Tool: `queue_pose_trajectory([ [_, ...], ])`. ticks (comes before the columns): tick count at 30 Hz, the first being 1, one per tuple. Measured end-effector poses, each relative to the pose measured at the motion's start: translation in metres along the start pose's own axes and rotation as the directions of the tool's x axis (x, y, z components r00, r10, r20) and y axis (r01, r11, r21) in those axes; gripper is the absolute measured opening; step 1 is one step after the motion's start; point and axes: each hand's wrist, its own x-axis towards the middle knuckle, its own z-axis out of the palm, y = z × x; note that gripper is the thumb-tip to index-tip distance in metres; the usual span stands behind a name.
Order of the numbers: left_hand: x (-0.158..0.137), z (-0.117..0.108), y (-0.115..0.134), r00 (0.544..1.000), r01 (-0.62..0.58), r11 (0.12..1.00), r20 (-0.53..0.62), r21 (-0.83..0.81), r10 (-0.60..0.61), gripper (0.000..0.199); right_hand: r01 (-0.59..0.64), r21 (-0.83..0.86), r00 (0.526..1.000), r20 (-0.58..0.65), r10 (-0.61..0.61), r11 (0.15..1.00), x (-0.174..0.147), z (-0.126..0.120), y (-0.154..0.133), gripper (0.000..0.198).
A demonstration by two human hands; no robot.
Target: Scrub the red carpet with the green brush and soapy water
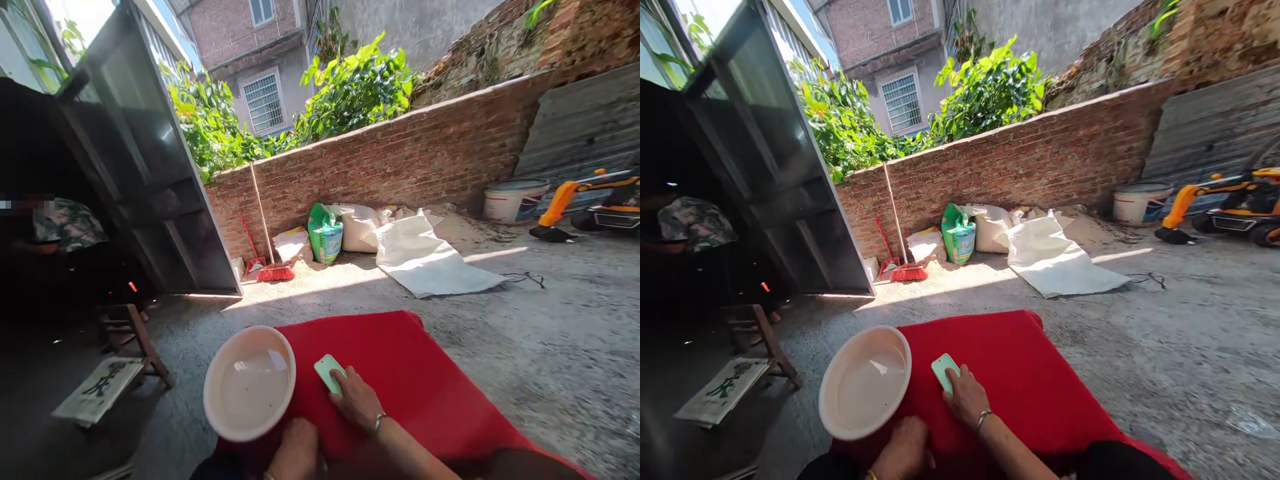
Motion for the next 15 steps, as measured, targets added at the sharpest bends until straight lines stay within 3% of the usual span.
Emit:
queue_pose_trajectory([
  [2,-0.014,0.002,-0.002,0.997,0.076,0.997,0.002,0.024,-0.076,0.057,-0.031,-0.017,0.999,-0.011,0.031,0.999,0.002,-0.002,0.02,0.049],
  [5,-0.037,-0.009,-0.004,0.993,0.03,0.998,-0.109,-0.05,-0.036,0.047,-0.058,-0.011,0.997,-0.056,0.057,0.998,0.009,-0.004,0.063,0.047],
  [7,-0.05,-0.032,-0.008,0.952,-0.028,0.993,-0.305,-0.114,-0.009,0.041,-0.05,0.027,0.995,-0.091,0.052,0.998,0.018,-0.002,0.091,0.042],
  [9,-0.057,-0.064,-0.016,0.915,0.021,0.992,-0.398,-0.128,-0.071,0.043,-0.017,0.089,0.992,-0.125,0.029,0.996,0.031,0.004,0.112,0.04],
  [11,-0.056,-0.096,-0.026,0.899,0.199,0.975,-0.379,-0.097,-0.221,0.048,0.024,0.153,0.988,-0.157,0.0,0.988,0.046,0.013,0.124,0.042],
  [15,-0.034,-0.132,-0.047,0.889,0.36,0.926,-0.26,-0.116,-0.378,0.054,0.11,0.263,0.981,-0.185,-0.062,0.959,0.073,0.039,0.126,0.044],
])
